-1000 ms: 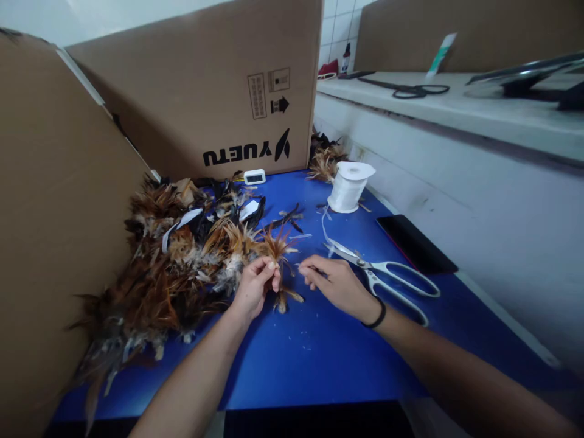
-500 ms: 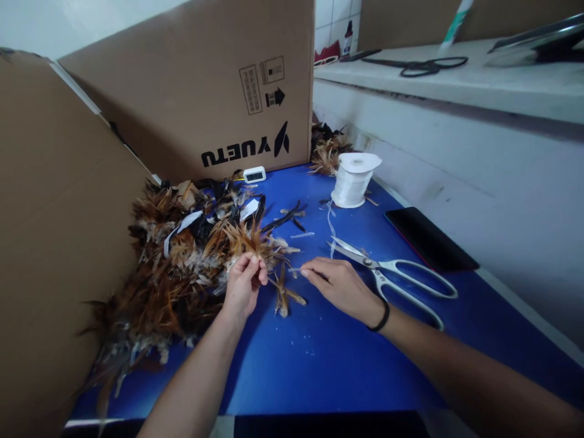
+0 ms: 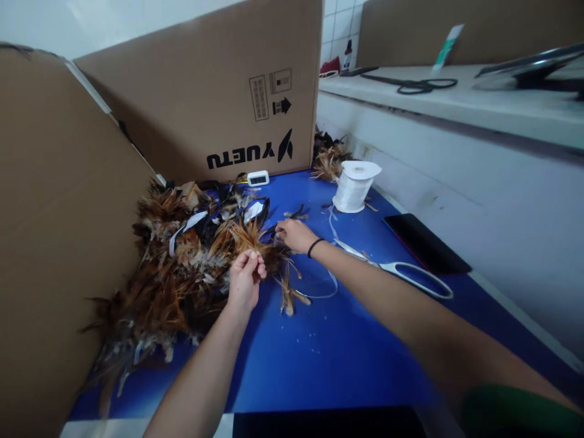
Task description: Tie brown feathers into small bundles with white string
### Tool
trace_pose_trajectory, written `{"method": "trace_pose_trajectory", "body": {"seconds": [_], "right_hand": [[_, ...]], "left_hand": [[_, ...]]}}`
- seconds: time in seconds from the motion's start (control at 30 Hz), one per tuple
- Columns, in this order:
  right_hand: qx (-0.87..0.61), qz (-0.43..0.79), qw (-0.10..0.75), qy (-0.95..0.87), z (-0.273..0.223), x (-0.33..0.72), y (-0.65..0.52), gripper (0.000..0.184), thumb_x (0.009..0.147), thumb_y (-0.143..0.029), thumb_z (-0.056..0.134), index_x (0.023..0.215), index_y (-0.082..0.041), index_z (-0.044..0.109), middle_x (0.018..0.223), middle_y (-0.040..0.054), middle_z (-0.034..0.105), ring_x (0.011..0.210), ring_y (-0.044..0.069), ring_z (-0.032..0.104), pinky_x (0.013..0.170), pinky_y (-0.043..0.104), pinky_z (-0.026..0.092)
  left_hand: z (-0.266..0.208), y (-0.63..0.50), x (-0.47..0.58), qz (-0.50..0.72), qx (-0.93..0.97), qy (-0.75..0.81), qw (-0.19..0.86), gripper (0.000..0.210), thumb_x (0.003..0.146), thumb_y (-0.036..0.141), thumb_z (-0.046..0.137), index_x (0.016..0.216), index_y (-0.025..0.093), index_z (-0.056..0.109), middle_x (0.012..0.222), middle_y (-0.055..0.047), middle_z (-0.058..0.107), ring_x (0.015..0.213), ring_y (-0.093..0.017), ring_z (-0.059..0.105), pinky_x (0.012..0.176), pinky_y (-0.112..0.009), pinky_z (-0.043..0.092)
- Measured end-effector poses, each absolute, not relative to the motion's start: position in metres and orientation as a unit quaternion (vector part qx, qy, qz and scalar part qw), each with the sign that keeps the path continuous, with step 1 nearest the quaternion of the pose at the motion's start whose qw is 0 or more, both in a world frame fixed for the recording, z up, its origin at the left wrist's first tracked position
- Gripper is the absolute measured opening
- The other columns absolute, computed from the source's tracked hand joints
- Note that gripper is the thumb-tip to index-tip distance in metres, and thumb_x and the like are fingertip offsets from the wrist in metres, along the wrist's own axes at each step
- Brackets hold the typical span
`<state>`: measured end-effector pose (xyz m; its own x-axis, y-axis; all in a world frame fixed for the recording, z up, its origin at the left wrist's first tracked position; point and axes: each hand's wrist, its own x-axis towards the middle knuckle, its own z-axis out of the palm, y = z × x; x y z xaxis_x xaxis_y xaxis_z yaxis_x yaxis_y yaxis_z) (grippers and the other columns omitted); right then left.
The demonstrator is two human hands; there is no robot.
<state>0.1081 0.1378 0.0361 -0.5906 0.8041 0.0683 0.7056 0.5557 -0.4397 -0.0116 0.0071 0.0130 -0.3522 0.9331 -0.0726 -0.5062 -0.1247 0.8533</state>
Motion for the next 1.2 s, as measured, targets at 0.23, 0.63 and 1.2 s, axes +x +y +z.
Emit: {"method": "trace_pose_trajectory", "body": {"seconds": [0.23,0.63,1.2], "right_hand": [[-0.454,0.227,0.089,-0.857,0.028,0.091,0.155,0.012,0.076,-0.016,0.058,0.075,-0.015,0.070,0.082,0.0094,0.072,0.081,0.018,0.065,0.068,0.021,0.043],[-0.418,0.424,0.374,-0.711,0.059,0.144,0.146,0.011,0.084,-0.022,0.051,0.075,-0.015,0.053,0.075,0.0066,0.069,0.063,0.010,0.064,0.059,0.022,0.052],[-0.390,0.325,0.520,-0.687,0.040,0.178,0.058,0.009,0.080,-0.027,0.058,0.078,-0.018,0.058,0.071,0.0026,0.067,0.066,0.015,0.065,0.065,0.030,0.055]], "left_hand": [[0.012,0.007,-0.010,0.700,0.266,0.427,0.507,0.026,0.067,0.033,0.072,0.071,0.015,0.053,0.063,0.003,0.053,0.045,-0.004,0.043,0.044,-0.018,0.032],[0.011,0.005,-0.008,0.692,0.280,0.415,0.519,0.023,0.070,0.031,0.071,0.071,0.014,0.054,0.064,0.003,0.053,0.046,-0.004,0.044,0.045,-0.018,0.034],[0.013,-0.007,0.015,0.598,0.260,0.407,0.640,0.024,0.066,0.025,0.075,0.069,0.013,0.055,0.095,-0.006,0.067,0.051,-0.004,0.056,0.047,-0.016,0.049]]}}
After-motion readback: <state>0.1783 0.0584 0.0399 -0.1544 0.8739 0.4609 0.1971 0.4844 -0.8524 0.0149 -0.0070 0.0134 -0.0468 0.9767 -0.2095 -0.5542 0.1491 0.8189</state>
